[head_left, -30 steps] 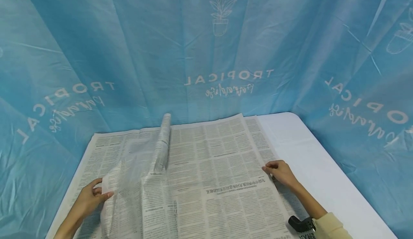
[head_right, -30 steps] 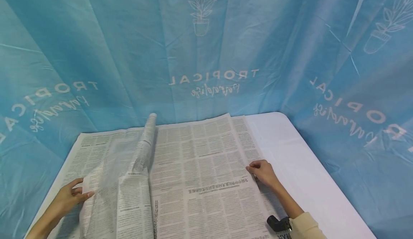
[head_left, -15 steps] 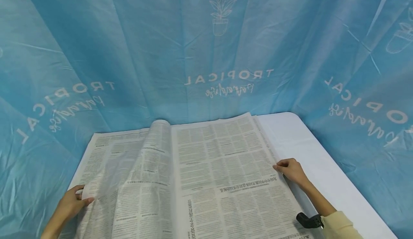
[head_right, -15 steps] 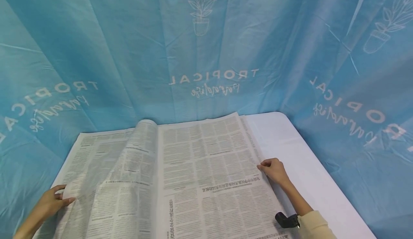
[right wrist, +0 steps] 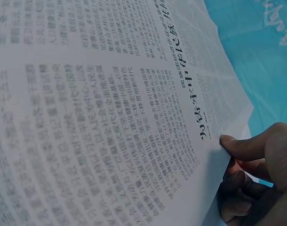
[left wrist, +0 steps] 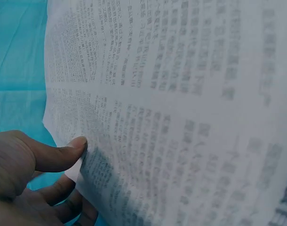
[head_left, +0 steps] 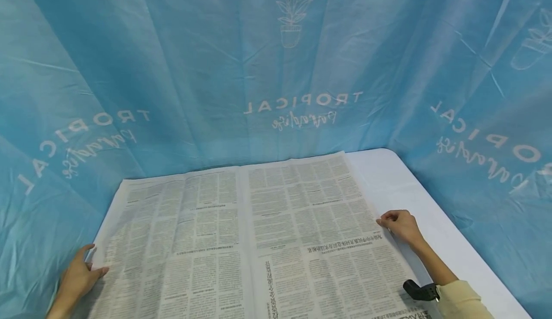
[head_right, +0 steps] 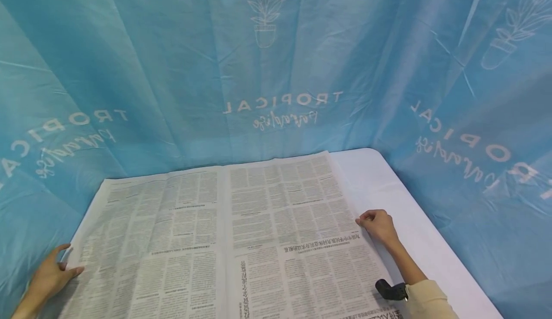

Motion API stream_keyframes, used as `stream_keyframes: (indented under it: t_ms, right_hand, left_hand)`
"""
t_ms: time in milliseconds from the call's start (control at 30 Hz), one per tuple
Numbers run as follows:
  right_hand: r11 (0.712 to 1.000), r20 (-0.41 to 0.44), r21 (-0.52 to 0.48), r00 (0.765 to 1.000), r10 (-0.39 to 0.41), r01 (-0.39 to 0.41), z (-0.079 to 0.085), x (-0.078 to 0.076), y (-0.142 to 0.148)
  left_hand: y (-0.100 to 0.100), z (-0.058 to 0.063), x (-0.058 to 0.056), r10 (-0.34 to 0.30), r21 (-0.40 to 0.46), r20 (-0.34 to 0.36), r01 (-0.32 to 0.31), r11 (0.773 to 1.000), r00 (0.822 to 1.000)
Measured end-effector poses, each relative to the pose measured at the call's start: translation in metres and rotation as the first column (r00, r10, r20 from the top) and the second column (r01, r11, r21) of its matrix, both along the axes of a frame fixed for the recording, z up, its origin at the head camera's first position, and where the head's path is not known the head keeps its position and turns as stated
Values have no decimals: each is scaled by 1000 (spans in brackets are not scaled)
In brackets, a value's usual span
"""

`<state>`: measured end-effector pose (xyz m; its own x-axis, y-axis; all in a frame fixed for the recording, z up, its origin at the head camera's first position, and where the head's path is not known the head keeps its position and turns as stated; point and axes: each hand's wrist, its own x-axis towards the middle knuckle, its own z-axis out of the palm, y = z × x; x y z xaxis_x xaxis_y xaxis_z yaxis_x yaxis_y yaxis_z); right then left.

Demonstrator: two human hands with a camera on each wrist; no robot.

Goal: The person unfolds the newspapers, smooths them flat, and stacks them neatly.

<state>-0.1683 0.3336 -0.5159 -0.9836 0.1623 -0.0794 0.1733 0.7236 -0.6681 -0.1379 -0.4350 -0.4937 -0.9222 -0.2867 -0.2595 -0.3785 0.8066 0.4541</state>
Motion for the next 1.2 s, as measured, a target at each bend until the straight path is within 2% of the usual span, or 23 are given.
stream_keyframes:
  t_ms: [167,267,500,700,1033,1200]
  right_hand:
    - [1000,-8,7,1000,-22,22,-2,-1,0]
    - [999,-19,6,999,-32,32,-3,-3,0]
    - [999,-37,-5,999,-36,36,-7,-9,-3]
    - [1000,-65,5,997,-31,31,-9,-10,-4]
    - [1000,-68,9,998,-20,20,-10,-11,-5]
    - [1000,-75,12,997,-19,20,-7,-9,-8]
  left_hand:
    - [1,-3,1,-2,-11,-104,1,1000,995]
    - [4,-3,0,6,-49,-128,-12,999,992]
    - [11,-5,-6,100,-61,-109,-107,992,989]
    - [11,-6,-7,147,-61,-114,-154,986,983]
    - [12,-1,-7,182,-75,-33,-184,980,983]
    - [11,0,-5,162,-88,-24,-164,983,986]
